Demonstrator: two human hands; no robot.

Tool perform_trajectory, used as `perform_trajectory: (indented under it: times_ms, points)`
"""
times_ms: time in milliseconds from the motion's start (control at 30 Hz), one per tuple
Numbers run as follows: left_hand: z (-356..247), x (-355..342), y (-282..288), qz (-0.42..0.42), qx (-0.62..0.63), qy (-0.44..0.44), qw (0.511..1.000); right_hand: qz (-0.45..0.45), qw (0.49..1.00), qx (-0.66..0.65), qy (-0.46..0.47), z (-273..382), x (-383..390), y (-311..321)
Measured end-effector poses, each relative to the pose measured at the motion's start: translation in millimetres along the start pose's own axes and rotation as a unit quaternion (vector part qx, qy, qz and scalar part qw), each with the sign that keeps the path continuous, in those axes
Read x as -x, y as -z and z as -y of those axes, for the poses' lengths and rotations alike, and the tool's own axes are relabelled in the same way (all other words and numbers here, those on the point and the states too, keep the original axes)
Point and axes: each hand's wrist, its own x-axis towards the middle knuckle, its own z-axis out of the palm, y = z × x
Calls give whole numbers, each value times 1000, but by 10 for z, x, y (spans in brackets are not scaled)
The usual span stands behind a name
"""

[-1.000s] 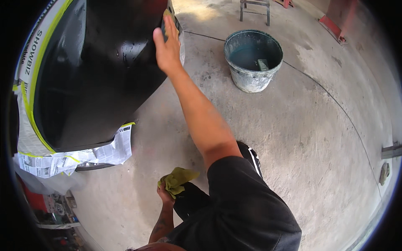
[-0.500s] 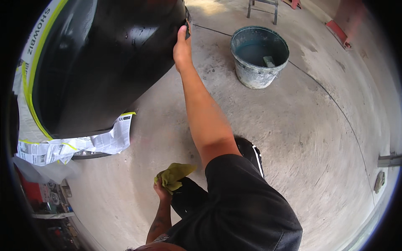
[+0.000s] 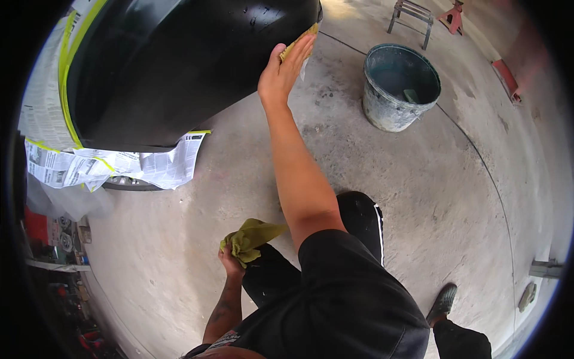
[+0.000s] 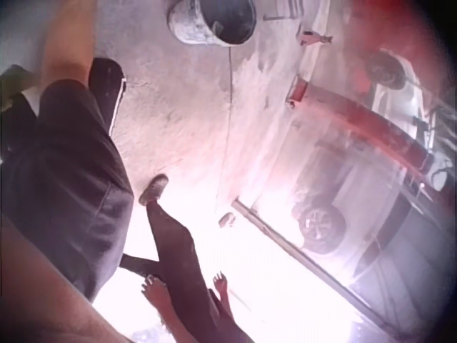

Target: Sanding and wiping down a masked vehicle bumper in preparation for painting.

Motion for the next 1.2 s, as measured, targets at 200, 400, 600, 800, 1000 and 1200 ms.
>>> perform_trajectory:
  times_ms: [200, 400, 600, 800, 1000, 1200]
  points:
    - [135, -106, 34, -18, -3, -1, 1000, 169, 938, 228, 198, -136, 1044, -190]
    - [62, 14, 149, -44, 49, -4, 998, 11, 990, 58, 131, 20, -81, 142]
    - [181, -247, 43, 9, -12, 11, 1000, 249, 906, 272, 207, 32, 803, 79]
    - [307, -232, 78, 5, -51, -22, 998, 47, 989, 104, 98, 76, -173, 281]
    - [257, -323, -175, 37, -56, 25, 997, 278, 825, 363, 332, -204, 868, 163]
    - [82, -52, 33, 16, 8, -2, 1000, 248, 781, 375, 434, -306, 87, 655]
